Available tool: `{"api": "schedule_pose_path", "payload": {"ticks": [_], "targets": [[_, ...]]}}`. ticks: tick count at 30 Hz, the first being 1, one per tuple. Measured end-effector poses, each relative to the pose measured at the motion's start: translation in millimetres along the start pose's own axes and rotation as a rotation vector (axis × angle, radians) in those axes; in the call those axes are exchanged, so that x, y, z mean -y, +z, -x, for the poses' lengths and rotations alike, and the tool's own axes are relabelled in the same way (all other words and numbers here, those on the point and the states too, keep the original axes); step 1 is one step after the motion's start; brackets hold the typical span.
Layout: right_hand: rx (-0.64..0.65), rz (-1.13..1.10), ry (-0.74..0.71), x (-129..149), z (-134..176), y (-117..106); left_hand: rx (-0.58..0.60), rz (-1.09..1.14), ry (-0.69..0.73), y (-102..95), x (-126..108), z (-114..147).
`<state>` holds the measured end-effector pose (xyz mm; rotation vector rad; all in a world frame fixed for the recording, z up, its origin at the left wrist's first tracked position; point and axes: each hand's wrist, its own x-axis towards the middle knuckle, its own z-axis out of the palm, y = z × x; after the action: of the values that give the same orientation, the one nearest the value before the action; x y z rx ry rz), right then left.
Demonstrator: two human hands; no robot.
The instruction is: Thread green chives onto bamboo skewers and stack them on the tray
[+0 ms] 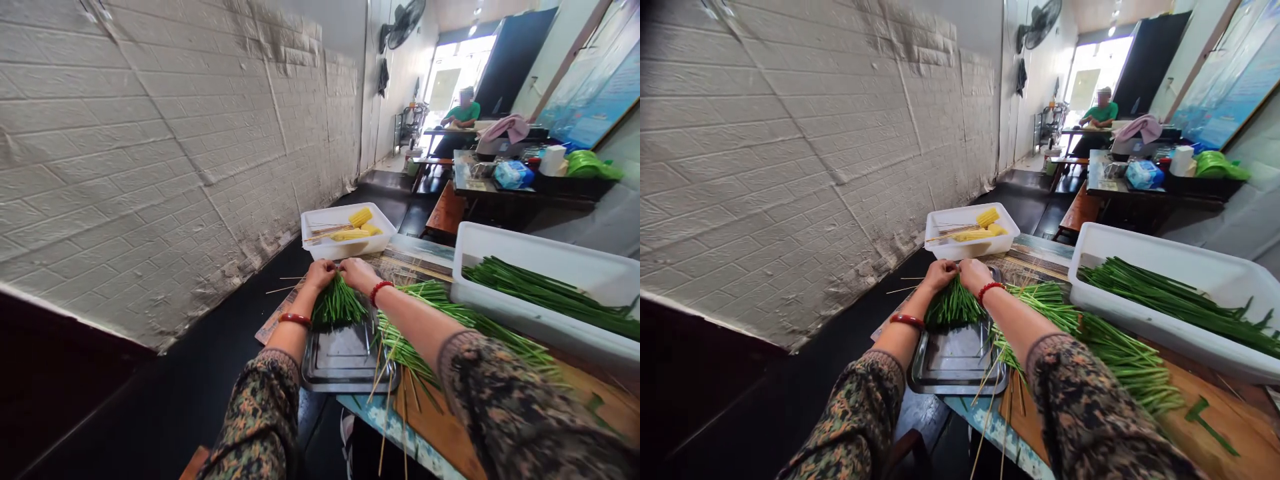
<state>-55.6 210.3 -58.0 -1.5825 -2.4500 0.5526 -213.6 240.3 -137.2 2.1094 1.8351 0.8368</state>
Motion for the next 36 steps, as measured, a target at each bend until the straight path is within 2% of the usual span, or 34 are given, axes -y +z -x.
{"api": "schedule_pose_path", "payload": {"ticks": [4,9,14,18,23,25,28,30,32,33,36], "targets": [[-0.023,-0.005,0.059,-1,-27,26,-0.018,0.055,0.009,1.5,4,1],[-0.024,-0.059,0.064,-16,-47,43,-0.042,0.121,0.016,4.1,6,3],[-0.069,-0.121,0.084,-25,-51,57,-0.085,0.184,0.004,8.0,1,3],[-0.138,-0.207,0.100,-26,-47,58,-0.172,0.220,-0.065,-3.9,4,3],[-0.303,-0.379,0.136,-24,-39,31,-0.256,0.174,-0.157,-46.2,26,27],[-0.368,-0.464,0.137,-18,-32,16,-0.228,0.135,-0.162,-64.9,34,45],[-0.415,-0.591,0.091,-2,-8,-12,-0.100,0.092,-0.125,-86.1,42,74],[-0.423,-0.679,0.028,6,18,-32,-0.008,0.036,-0.059,-93.1,44,88],[-0.417,-0.855,-0.114,7,50,-53,0.059,-0.084,0.031,-93.8,43,94],[-0.428,-0.863,-0.183,4,67,-63,0.077,-0.163,0.075,-92.2,42,94],[-0.469,-0.646,-0.288,-17,116,-86,0.075,-0.385,0.161,-82.4,37,85]]}}
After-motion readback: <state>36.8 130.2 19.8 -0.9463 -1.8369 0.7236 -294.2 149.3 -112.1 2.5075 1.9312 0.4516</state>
